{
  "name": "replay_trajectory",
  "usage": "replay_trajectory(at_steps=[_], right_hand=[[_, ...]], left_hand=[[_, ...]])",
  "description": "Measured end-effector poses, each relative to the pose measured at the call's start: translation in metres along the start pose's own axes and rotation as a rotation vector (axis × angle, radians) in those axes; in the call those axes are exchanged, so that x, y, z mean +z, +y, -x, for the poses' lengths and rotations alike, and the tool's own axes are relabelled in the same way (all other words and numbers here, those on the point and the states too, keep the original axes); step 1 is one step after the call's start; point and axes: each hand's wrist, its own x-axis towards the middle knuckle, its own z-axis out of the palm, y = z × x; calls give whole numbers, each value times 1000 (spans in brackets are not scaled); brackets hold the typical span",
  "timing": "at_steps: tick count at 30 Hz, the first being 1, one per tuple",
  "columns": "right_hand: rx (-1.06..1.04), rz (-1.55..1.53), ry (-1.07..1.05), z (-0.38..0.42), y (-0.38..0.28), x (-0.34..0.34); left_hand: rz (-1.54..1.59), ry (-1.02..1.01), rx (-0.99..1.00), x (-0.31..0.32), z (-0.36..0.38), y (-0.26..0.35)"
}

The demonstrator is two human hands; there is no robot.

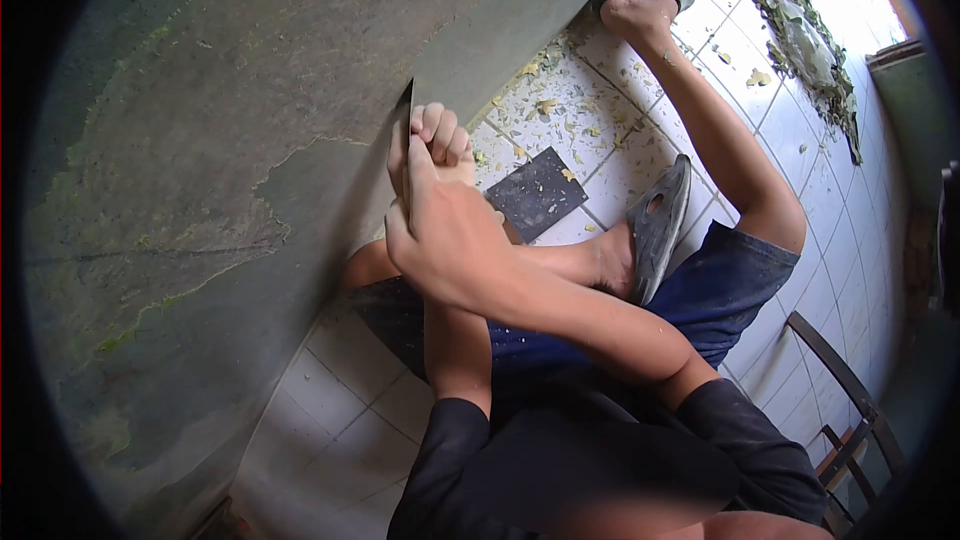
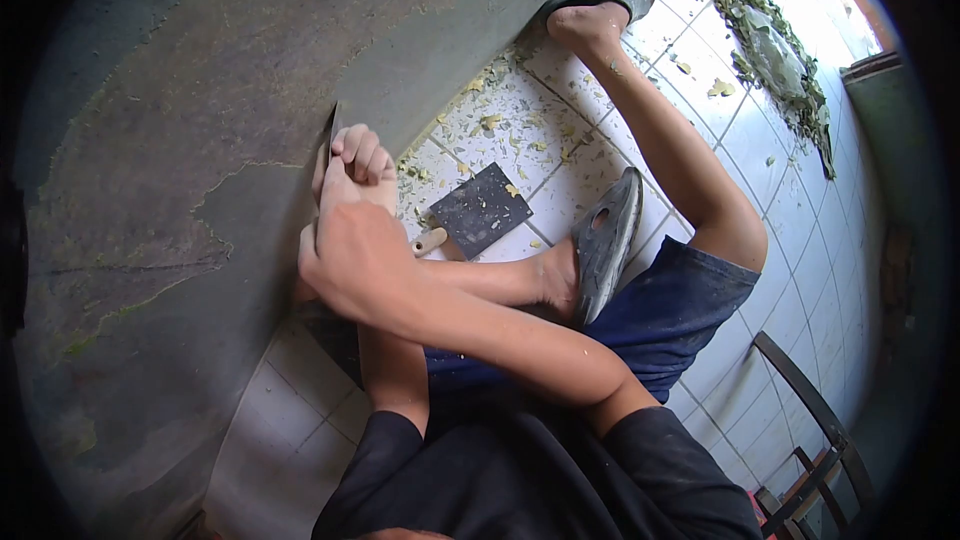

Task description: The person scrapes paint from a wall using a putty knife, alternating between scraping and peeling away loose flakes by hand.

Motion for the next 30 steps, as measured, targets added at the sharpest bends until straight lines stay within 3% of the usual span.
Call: replay_trajectory(at_steps=[1, 3, 6, 8, 9, 10, 12, 15, 17, 19, 20, 22, 24, 26, 27, 29, 30], right_hand=[[1, -1, -4, 0, 2, 5], [-73, -28, 93, -3, 3, 14], [-32, 0, -27, 17, -9, 3], [-98, 39, 82, 5, 5, 9], [-165, 75, 185, -4, 14, 12], [-138, 102, 219, -14, 22, 12], [-115, 35, 193, -23, 30, 9], [-103, 44, 147, 8, 12, -2], [-119, 67, 87, 11, 8, -4], [-121, 14, 96, 1, 9, -2], [-31, -12, -60, -6, 4, -10], [-37, 5, -1, 0, 1, 0], [-46, 25, 69, 5, 1, 4], [-213, 50, 126, 13, 4, 5], [-55, 59, 41, 6, -4, -6], [-89, 1, 0, -9, 5, -3], [-98, 7, 1, -5, 3, -1]], left_hand=[[-15, 80, -9, 1, -2, -1], [-6, 55, -5, -1, 3, 0], [3, -46, 26, -4, 5, 5], [56, -135, -11, -14, 3, 9], [-20, 2, -103, -3, -4, 7], [-3, 88, -35, 4, -5, -8], [15, 158, 37, 9, -8, -22], [12, -130, 26, -12, -4, -9], [-2, -143, 67, -9, 6, 0], [-36, -128, 52, -10, 0, 0], [-9, -80, 31, -9, -2, -4], [31, 22, -17, -2, -2, -3], [36, -77, 22, 0, 7, 1], [1, -157, 30, -1, 6, 7], [1, -155, 33, 3, 5, 2], [63, 101, 38, 19, 4, -11], [56, -38, -9, 6, -2, -6]])
